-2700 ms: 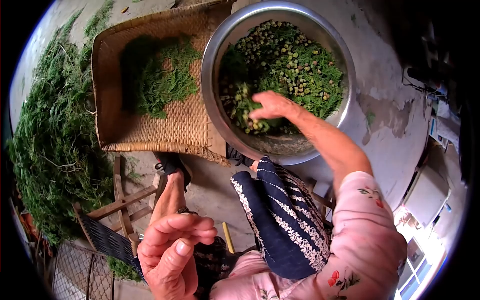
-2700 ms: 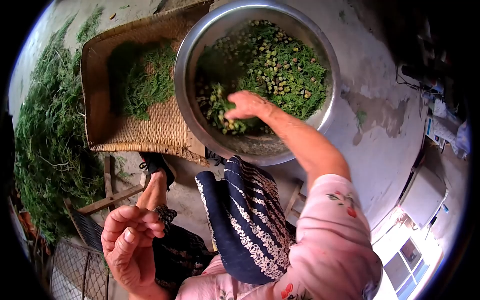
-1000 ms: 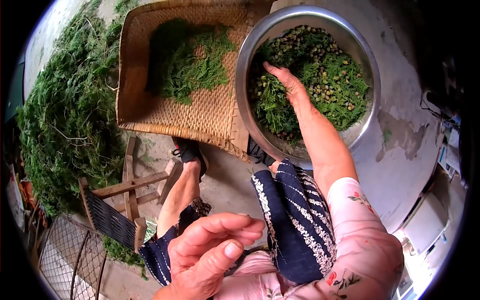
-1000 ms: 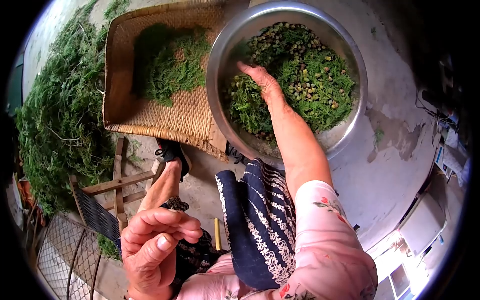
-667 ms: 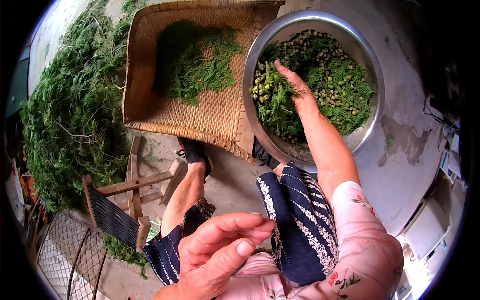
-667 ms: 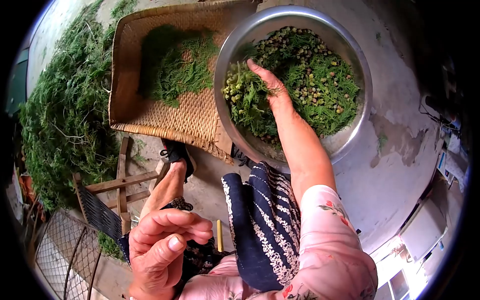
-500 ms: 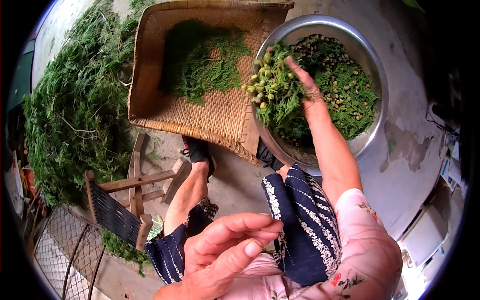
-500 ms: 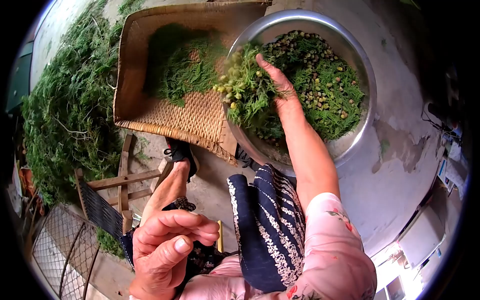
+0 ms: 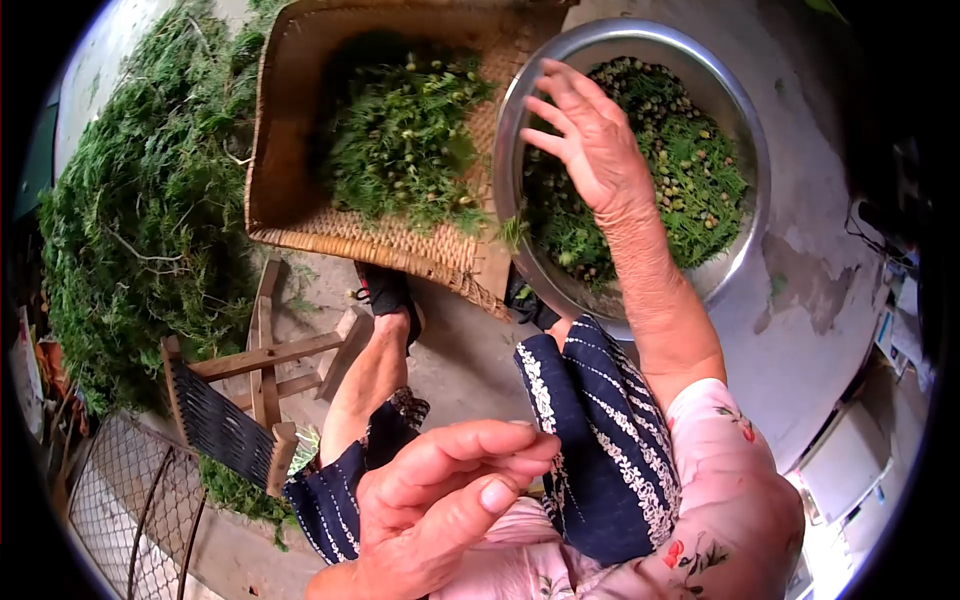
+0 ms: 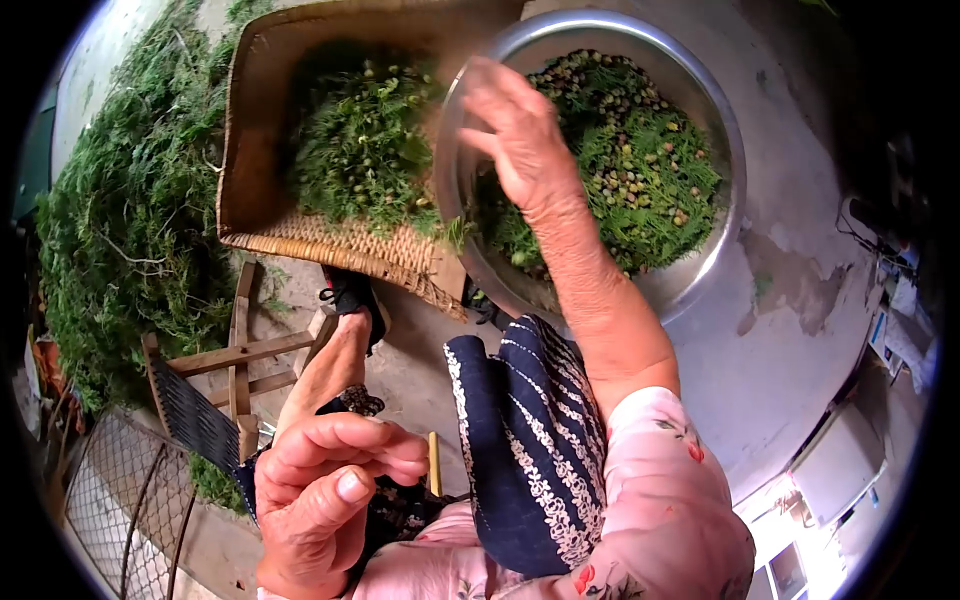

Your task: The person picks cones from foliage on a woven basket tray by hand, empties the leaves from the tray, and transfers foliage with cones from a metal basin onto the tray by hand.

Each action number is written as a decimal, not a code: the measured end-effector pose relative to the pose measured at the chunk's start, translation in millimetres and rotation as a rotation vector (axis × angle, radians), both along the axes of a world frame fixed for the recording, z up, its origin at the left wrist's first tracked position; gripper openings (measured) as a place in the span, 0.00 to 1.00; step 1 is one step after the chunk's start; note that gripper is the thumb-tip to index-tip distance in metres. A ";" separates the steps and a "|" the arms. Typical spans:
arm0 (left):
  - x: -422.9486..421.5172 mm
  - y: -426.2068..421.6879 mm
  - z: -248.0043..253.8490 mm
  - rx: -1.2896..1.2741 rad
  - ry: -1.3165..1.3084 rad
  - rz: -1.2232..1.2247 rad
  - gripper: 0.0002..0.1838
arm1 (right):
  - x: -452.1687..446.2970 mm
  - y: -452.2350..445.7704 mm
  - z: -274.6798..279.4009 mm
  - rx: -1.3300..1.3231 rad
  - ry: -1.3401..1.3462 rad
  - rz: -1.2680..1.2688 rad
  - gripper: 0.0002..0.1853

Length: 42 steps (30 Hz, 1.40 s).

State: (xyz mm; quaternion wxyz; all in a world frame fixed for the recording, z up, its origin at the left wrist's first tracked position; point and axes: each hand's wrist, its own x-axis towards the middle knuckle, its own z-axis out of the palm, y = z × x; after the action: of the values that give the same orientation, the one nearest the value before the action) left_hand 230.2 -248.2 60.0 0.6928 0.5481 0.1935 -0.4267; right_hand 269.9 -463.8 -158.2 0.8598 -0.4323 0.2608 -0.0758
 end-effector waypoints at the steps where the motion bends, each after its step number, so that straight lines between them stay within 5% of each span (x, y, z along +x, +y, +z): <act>1: -0.2 5.1 -2.1 -0.037 -0.010 -0.037 0.18 | -17.0 -7.6 -5.8 -0.066 0.116 -0.030 0.32; 8: -8.6 5.3 -0.5 0.001 -0.014 -0.047 0.17 | -122.7 -13.3 -110.8 -0.329 0.727 -0.107 0.35; 13: -1.4 0.8 1.5 -0.040 0.095 0.001 0.17 | -84.6 -1.4 -158.8 -0.993 0.858 0.056 0.30; 16: -6.2 6.4 -11.8 -0.099 -0.151 -0.081 0.17 | -68.3 7.7 -168.6 -1.279 0.956 0.276 0.30; 18: -5.7 5.6 -10.8 -0.095 -0.121 -0.076 0.17 | -60.5 13.4 -171.9 -1.065 0.801 0.076 0.32; 24: -1.9 8.1 -2.8 -0.070 0.075 -0.118 0.17 | -45.1 17.3 -172.1 -0.860 0.617 0.042 0.26; 28: -3.9 4.3 2.6 -0.086 0.212 -0.056 0.17 | -35.8 15.3 -154.6 -0.052 0.449 -0.220 0.21; 32: -3.9 5.1 -2.3 -0.091 0.170 -0.065 0.18 | -42.2 4.6 -184.2 0.340 0.449 -0.263 0.28; 34: -7.3 -0.7 1.7 0.007 0.127 -0.039 0.17 | -32.0 8.9 -135.4 0.456 0.326 -0.207 0.28; 38: -10.0 -3.2 0.5 0.078 0.066 0.005 0.16 | -13.1 21.8 -65.4 0.421 0.229 -0.216 0.24; 42: -4.7 -8.4 -0.3 -0.035 0.008 -0.041 0.18 | 23.3 57.6 -9.7 0.114 0.079 0.140 0.31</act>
State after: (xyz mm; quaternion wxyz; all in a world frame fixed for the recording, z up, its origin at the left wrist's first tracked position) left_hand 225.5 -256.7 59.7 0.6927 0.5381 0.1772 -0.4463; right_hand 293.2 -406.2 -167.9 0.8753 -0.4024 0.2675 0.0167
